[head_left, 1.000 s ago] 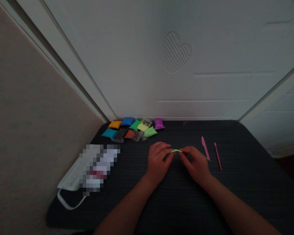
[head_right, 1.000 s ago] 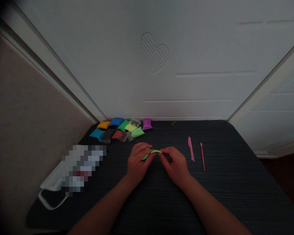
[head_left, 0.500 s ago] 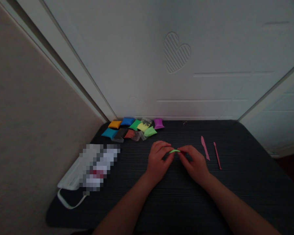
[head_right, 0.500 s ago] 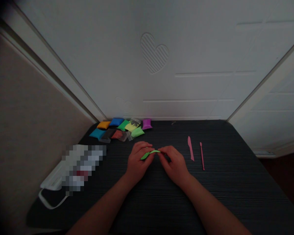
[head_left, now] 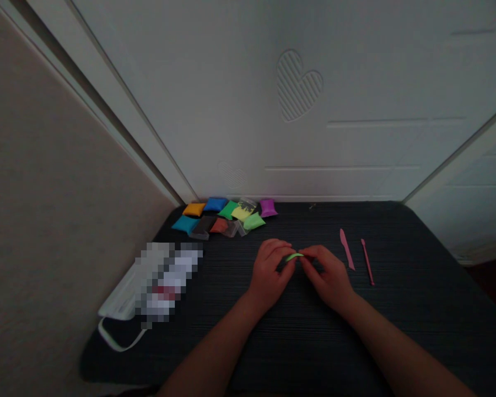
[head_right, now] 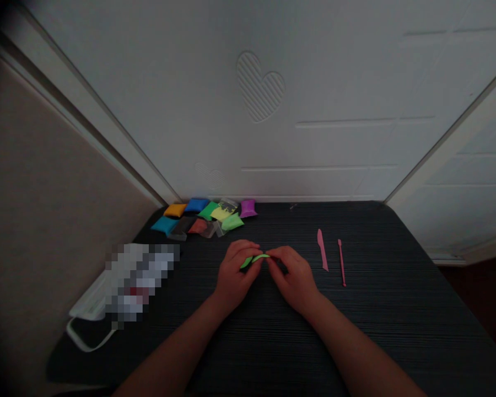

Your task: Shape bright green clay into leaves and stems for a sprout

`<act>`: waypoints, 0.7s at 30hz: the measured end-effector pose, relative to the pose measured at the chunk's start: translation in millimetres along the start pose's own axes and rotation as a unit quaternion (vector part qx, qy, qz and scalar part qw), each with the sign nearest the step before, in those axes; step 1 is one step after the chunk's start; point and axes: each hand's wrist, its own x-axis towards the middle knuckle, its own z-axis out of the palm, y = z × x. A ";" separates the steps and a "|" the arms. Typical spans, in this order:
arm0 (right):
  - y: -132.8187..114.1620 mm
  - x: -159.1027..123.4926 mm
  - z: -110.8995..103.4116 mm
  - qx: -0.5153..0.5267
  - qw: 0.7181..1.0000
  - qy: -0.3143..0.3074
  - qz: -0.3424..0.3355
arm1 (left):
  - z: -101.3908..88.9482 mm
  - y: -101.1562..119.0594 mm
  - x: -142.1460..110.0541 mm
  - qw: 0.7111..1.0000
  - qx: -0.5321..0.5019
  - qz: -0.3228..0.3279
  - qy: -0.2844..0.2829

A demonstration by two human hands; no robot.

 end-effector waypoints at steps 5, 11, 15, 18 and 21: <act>0.1 -0.3 0.7 0.001 1.000 0.005 0.002 | -0.5 0.3 -1.4 1.000 -0.005 -0.015 -0.013; 0.2 -0.9 1.3 0.005 1.000 0.012 0.000 | -0.4 1.0 -1.2 1.000 -0.004 -0.015 0.003; -0.2 -1.1 0.8 0.001 1.000 0.008 0.004 | -0.1 -0.4 -1.5 1.000 -0.004 -0.025 0.013; -0.4 -1.2 0.1 0.005 1.000 0.001 0.009 | 0.0 -1.0 -1.7 1.000 -0.004 -0.028 0.011; -0.2 -1.7 -0.3 0.009 1.000 -0.005 0.009 | 0.0 -0.8 -1.8 0.999 0.002 -0.033 0.012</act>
